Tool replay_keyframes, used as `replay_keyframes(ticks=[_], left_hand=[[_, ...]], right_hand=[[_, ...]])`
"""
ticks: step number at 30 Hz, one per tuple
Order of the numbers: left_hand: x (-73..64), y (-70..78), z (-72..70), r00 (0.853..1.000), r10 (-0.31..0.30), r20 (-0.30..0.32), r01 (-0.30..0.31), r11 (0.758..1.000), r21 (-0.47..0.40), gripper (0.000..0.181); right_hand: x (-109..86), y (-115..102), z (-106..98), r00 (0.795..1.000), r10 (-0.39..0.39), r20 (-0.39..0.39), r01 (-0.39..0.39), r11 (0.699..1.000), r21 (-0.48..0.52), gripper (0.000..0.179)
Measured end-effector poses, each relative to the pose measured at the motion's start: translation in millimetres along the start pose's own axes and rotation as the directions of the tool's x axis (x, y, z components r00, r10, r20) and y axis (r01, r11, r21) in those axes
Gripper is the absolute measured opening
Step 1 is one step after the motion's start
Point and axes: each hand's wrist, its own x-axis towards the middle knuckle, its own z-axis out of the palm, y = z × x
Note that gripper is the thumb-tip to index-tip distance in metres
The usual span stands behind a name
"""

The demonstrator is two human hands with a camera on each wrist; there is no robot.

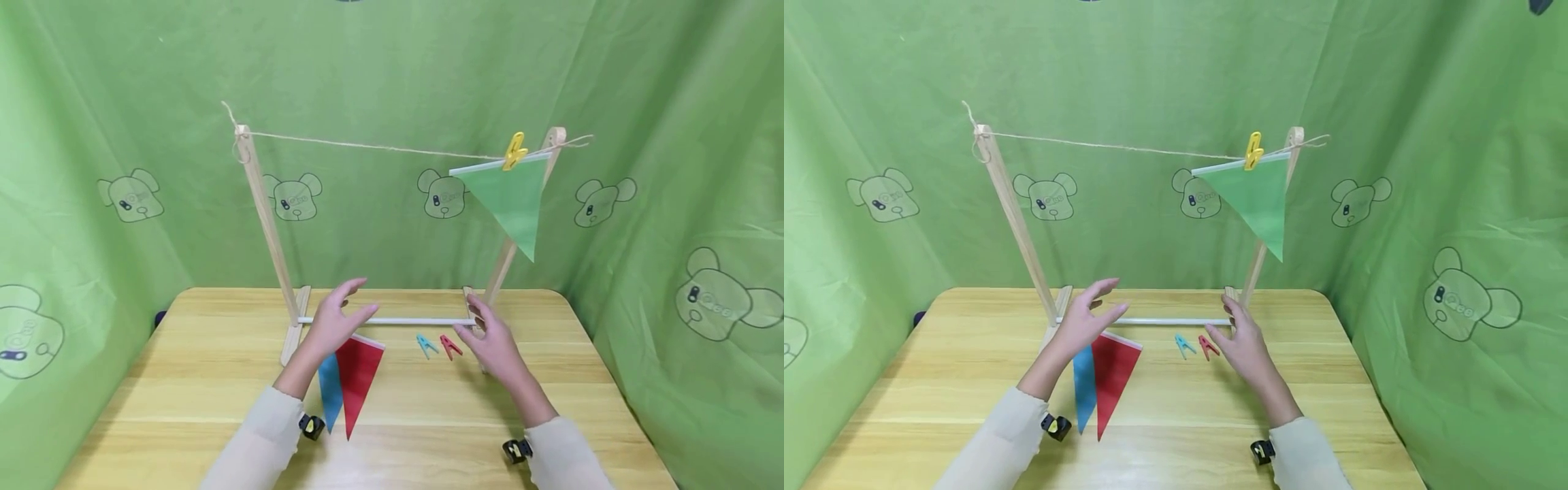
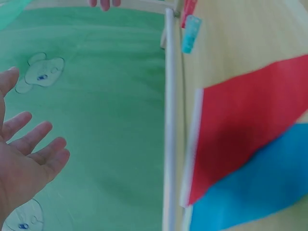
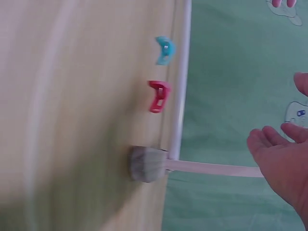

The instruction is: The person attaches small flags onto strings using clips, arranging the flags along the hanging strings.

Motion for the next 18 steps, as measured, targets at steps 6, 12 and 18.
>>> replay_keyframes(ticks=[6, 12, 18], left_hand=[[-5.7, -21.3, -0.9, 1.0, -0.009, -0.007, 0.009, 0.999, 0.034, 0.059], [-8.0, -39.3, -1.0, 0.999, -0.035, -0.036, 0.036, 0.999, 0.04, 0.053], [-10.1, -58.1, -0.8, 0.994, -0.088, -0.066, 0.09, 0.996, 0.019, 0.047]], right_hand=[[-4.9, 14.3, 11.2, 0.998, 0.048, 0.046, -0.048, 0.999, -0.017, 0.078], [-7.3, 23.6, 18.0, 0.993, 0.098, 0.063, -0.092, 0.991, -0.094, 0.081], [-8.9, 30.7, 24.1, 0.987, 0.138, 0.084, -0.122, 0.978, -0.171, 0.079]])
